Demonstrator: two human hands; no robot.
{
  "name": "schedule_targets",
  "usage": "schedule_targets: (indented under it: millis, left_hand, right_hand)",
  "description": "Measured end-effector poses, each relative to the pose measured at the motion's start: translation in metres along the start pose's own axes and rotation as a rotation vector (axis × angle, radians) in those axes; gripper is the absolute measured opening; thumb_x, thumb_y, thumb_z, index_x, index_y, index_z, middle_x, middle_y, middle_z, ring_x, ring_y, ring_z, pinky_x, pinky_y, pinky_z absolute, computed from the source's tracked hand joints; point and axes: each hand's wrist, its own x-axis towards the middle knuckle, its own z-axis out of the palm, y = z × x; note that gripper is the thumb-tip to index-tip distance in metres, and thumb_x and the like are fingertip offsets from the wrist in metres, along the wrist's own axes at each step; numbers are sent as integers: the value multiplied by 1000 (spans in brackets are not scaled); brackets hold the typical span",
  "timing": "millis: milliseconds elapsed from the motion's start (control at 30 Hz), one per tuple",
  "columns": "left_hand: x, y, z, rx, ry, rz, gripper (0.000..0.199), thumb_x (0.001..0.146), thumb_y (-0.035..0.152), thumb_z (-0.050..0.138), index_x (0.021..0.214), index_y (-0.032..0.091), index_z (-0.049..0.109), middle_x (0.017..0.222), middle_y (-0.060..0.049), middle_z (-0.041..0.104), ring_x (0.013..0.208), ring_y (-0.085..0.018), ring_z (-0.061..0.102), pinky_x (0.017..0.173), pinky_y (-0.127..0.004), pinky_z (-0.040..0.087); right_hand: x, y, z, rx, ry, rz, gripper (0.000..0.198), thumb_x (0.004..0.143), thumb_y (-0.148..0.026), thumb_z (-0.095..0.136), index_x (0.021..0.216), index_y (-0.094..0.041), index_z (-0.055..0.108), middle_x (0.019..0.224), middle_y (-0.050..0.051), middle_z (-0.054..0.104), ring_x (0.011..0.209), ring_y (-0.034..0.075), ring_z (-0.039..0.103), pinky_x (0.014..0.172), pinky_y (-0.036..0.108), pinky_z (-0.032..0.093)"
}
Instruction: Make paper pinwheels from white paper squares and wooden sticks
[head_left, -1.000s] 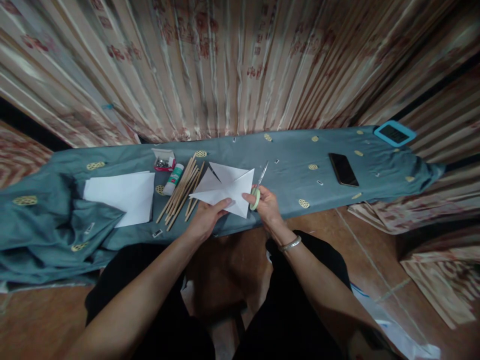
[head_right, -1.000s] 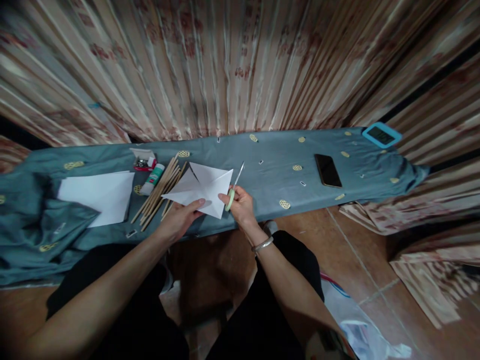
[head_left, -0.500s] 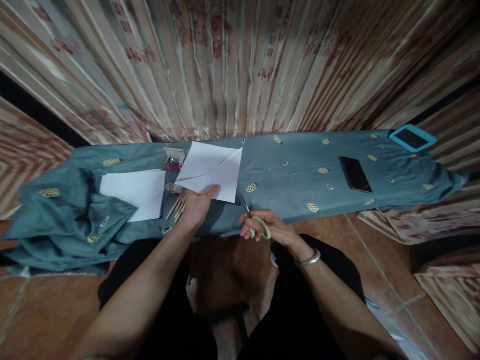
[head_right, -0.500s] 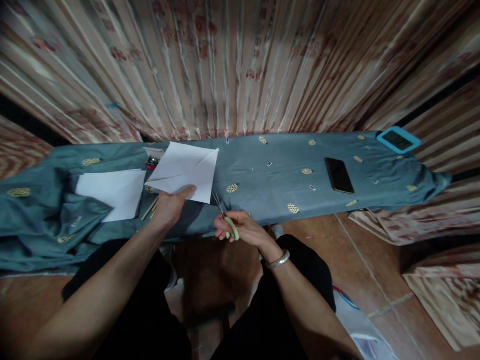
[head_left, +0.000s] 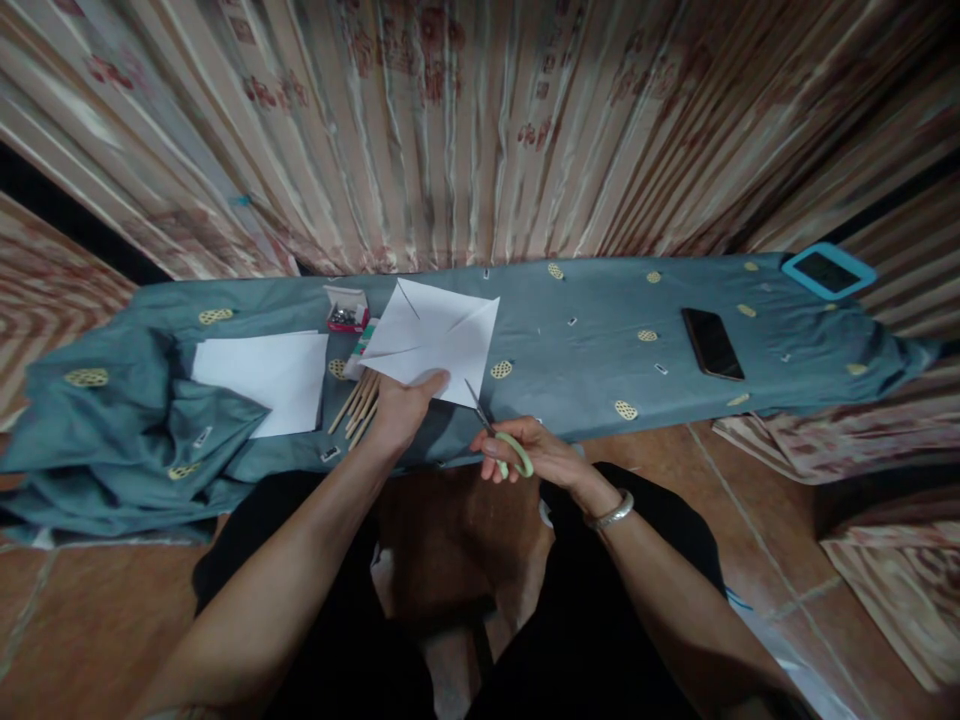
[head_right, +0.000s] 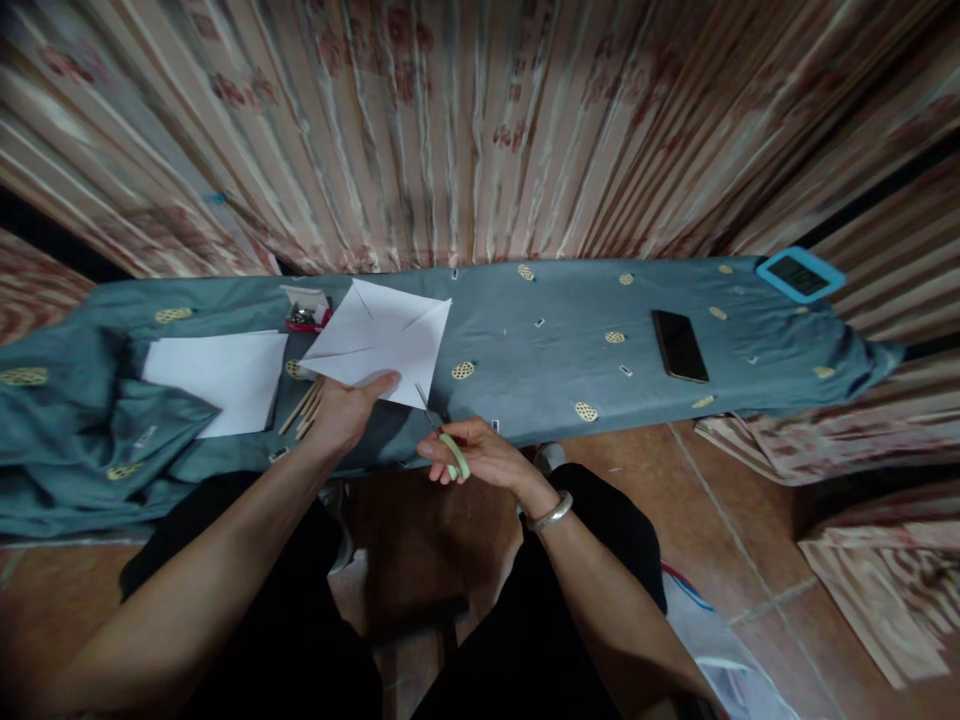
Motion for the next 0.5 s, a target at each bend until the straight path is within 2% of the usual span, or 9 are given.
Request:
schedule_targets:
  millis: [200,500]
  left_hand:
    - [-2,0,-1,33,4,-17,65,55,23,78,116,15,58,102,-9,71,97,-27,66,96,-43,48]
    - [0,-2,-3,36,-10,-30,58,55,25,78,109,14,62,103,-10,70,101,-27,65,98,-42,47]
  right_hand:
    - [1,-1,1,-12,22,24,50,76,-60,65,86,-11,67,68,5,67,56,10,60,46,19,43]
    - [2,2,2,48,30,25,47,70,-58,71,79,-12,66,60,1,64,50,7,56,44,17,40]
